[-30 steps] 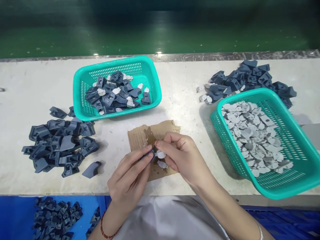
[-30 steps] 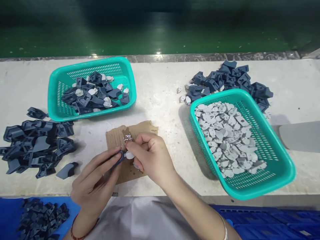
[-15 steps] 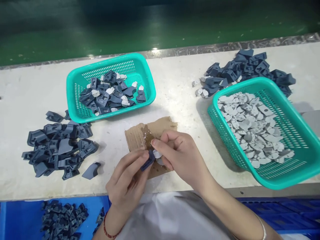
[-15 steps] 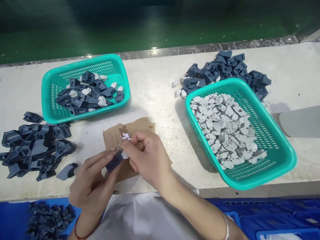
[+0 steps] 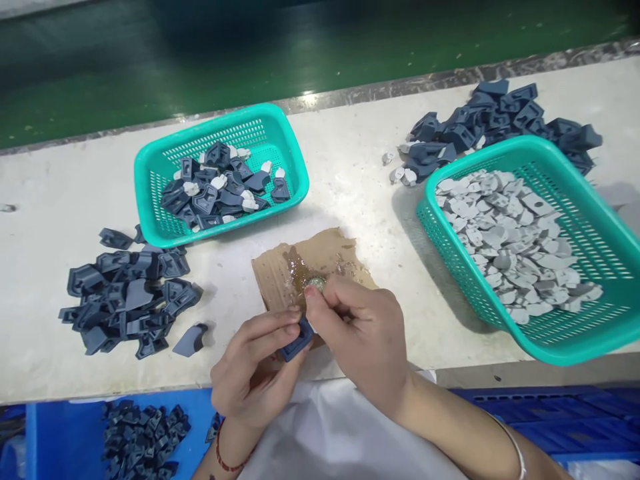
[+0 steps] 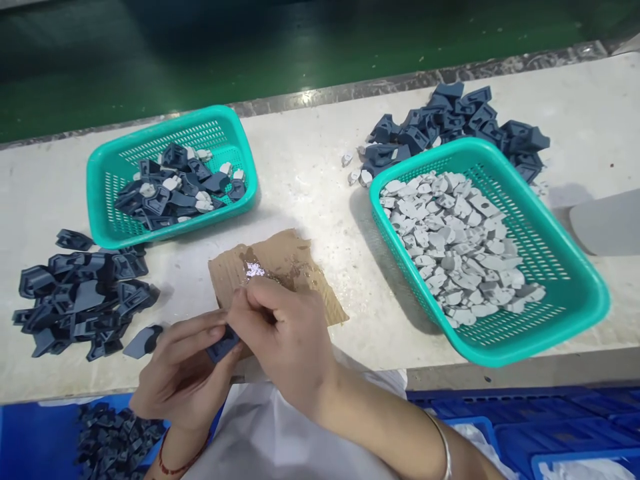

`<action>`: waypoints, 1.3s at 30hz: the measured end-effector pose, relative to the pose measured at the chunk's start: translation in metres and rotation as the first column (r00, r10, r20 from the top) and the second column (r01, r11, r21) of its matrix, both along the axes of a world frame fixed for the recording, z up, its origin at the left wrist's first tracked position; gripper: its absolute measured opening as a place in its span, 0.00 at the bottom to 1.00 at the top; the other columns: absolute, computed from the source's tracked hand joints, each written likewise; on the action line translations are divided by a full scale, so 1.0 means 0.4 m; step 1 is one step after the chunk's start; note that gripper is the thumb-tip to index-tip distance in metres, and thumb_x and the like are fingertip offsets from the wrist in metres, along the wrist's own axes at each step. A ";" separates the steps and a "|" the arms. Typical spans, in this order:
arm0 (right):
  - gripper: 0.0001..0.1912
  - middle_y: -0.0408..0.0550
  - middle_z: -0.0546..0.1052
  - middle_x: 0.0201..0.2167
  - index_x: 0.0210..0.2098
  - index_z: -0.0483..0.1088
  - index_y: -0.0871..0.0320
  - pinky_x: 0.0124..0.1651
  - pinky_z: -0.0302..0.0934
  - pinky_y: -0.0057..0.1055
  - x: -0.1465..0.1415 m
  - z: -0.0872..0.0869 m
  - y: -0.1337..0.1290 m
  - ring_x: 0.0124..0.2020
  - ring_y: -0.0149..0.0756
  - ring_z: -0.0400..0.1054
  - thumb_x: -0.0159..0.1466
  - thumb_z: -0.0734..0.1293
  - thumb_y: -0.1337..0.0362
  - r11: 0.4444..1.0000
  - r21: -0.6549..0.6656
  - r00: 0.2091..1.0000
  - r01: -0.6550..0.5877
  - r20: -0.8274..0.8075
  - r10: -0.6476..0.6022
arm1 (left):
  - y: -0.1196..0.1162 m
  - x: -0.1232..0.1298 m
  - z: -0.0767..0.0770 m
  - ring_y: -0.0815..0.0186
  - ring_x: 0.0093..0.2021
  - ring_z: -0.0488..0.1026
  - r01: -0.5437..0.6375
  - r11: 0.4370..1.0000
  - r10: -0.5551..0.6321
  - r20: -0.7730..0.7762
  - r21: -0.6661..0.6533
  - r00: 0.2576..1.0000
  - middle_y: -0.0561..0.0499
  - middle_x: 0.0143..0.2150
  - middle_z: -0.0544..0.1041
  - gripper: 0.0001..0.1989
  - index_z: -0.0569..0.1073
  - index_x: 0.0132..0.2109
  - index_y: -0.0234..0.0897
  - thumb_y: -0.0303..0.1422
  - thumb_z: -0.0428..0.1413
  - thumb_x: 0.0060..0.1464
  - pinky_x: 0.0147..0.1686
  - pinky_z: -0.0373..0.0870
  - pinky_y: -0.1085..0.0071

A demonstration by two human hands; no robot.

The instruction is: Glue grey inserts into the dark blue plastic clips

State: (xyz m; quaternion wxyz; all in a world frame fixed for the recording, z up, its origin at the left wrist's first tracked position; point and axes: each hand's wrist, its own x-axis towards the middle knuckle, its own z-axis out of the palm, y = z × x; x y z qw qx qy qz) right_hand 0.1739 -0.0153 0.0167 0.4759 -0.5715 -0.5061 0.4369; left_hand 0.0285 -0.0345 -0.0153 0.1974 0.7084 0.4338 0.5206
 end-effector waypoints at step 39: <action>0.24 0.43 0.68 0.14 0.20 0.66 0.56 0.26 0.46 0.33 0.031 0.044 -0.102 0.18 0.30 0.58 0.72 0.56 0.68 0.856 0.422 0.771 -0.300 0.636 -0.044 | -0.124 0.024 0.092 0.64 0.39 0.82 0.296 0.796 0.058 0.554 -0.527 0.831 0.48 0.37 0.85 0.01 0.84 0.37 0.41 0.30 0.67 0.56 0.37 0.80 0.74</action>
